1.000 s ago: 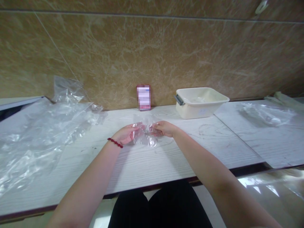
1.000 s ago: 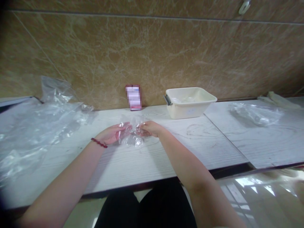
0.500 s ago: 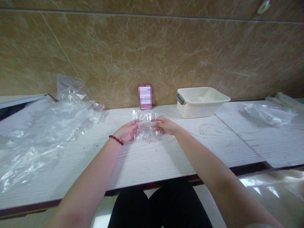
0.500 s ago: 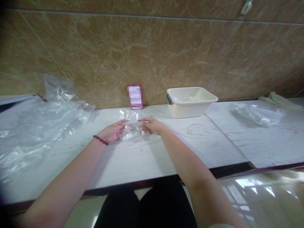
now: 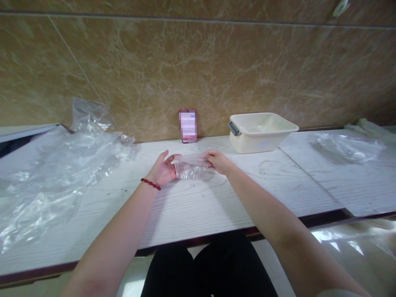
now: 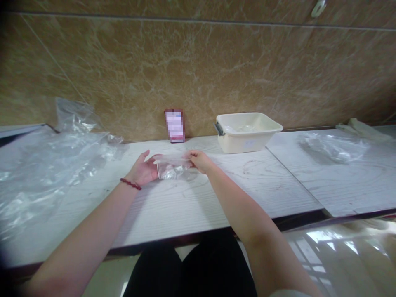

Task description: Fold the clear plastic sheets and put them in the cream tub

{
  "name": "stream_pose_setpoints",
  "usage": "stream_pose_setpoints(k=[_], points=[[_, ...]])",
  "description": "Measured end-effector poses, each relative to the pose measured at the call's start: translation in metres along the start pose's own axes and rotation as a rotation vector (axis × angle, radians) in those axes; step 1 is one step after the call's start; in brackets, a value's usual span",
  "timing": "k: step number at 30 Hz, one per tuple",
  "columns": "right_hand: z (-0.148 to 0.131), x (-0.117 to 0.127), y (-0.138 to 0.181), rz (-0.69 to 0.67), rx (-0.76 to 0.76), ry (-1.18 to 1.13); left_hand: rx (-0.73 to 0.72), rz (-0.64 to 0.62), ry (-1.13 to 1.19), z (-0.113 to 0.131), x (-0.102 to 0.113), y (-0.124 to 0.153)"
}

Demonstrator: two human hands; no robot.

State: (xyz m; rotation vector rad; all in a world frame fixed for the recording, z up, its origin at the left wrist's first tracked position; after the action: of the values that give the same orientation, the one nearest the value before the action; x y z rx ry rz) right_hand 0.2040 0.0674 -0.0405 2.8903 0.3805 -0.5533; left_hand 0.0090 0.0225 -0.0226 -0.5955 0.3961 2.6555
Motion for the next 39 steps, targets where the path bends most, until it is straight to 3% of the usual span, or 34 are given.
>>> stream_pose_setpoints(k=[5,9,15,20,24,32,39], points=[[-0.003,-0.001,0.001,-0.071,0.088,-0.001,0.039,0.145,-0.145,-0.009,0.001,-0.006],[-0.002,0.001,-0.002,-0.083,0.129,0.019,0.055,0.148,-0.267,-0.015,-0.001,-0.008],[-0.004,0.000,0.001,-0.074,0.187,0.118,-0.069,0.242,-0.389,-0.016,-0.003,-0.010],[-0.003,-0.002,0.007,-0.120,0.016,0.007,-0.174,0.363,-0.411,-0.011,0.002,-0.012],[0.002,-0.003,0.008,-0.184,-0.118,0.004,-0.207,0.374,-0.387,-0.008,0.004,-0.011],[-0.001,-0.002,0.011,-0.136,-0.287,-0.051,-0.191,0.429,-0.328,-0.005,0.010,-0.011],[-0.004,-0.004,0.015,-0.144,-0.216,-0.013,-0.153,0.404,-0.288,-0.004,0.007,-0.010]])
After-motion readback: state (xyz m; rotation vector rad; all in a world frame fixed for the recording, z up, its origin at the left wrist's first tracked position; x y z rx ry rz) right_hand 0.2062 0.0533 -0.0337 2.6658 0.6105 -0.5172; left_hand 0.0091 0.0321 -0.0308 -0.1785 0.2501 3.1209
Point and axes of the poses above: each hand's wrist, its own y-axis away from the middle knuckle, its own x-axis out of the back of the hand, z = x × y, the point moved 2 cm from there along -y, towards the middle knuckle, and after that the axes turned 14 degrees about -y, right-handed, at the moved point
